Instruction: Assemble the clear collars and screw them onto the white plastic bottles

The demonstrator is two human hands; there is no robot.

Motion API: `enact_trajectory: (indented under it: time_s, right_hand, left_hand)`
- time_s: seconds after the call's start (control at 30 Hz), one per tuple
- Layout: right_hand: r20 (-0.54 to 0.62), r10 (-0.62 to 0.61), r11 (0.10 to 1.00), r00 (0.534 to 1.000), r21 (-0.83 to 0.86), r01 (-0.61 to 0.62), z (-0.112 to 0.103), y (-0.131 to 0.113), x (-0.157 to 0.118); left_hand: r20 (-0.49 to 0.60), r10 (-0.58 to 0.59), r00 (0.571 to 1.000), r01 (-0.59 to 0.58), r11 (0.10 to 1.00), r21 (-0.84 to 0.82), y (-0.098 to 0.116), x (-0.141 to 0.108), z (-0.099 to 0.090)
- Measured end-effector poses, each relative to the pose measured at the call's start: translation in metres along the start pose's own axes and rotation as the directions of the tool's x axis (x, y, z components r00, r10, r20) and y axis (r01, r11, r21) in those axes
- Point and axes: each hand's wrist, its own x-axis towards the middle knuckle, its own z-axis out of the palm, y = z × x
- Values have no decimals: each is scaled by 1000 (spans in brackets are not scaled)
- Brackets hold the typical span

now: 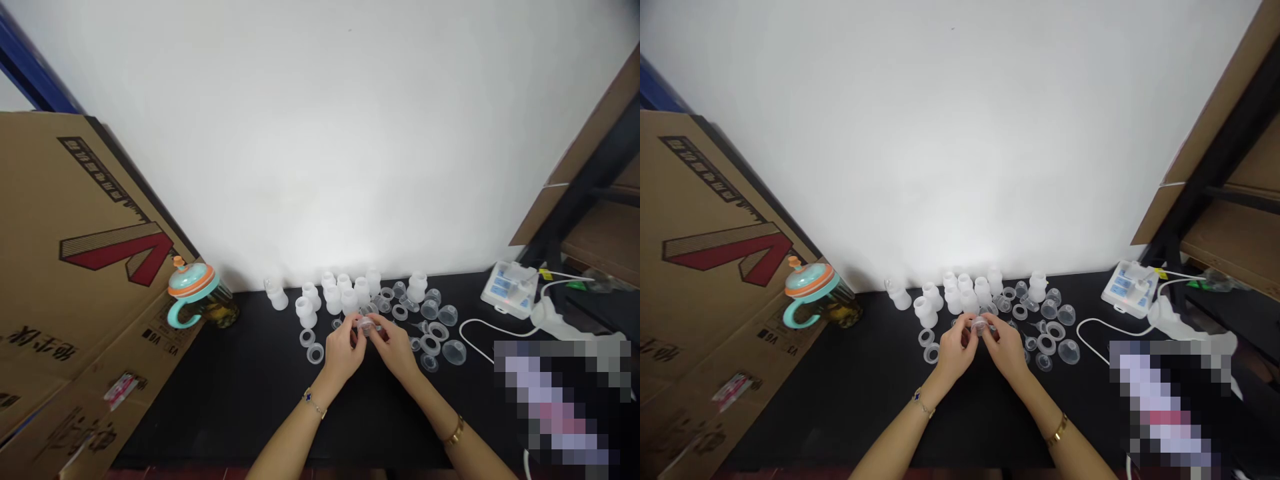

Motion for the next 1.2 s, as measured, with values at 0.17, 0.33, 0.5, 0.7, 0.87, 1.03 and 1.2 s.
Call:
enact_trajectory:
  time_s: [0.17, 0.33, 0.5, 0.7, 0.87, 1.03, 1.2]
  right_hand:
    - [19, -17, 1000, 1000, -3, 17, 2, 0, 0]
    - [14, -22, 1000, 1000, 1, 22, 3, -1, -1]
    - [0, -14, 1000, 1000, -10, 14, 2, -1, -1]
    - [-2, -16, 1000, 1000, -4, 16, 2, -3, -1]
    - [7, -6, 1000, 1000, 6, 6, 0, -5, 0]
    - [-1, -3, 1000, 1000, 7, 3, -1, -4, 0]
    - [1, -19, 1000, 1000, 15, 19, -1, -3, -1]
  left_hand:
    - [-13, -4, 1000, 4, 1000, 7, -4, 0, 1]
    - [-26, -11, 1000, 12, 999, 29, -4, 1, 1]
    - [-27, -38, 999, 39, 999, 37, -1, 1, 1]
    - [-30, -40, 999, 41, 998, 52, 1, 2, 0]
    - [-35, -3, 999, 4, 1000, 19, 2, 0, 0]
    - [-6, 25, 1000, -25, 999, 20, 2, -1, -1]
    - [-5, 14, 1000, -14, 999, 29, 1, -1, -1]
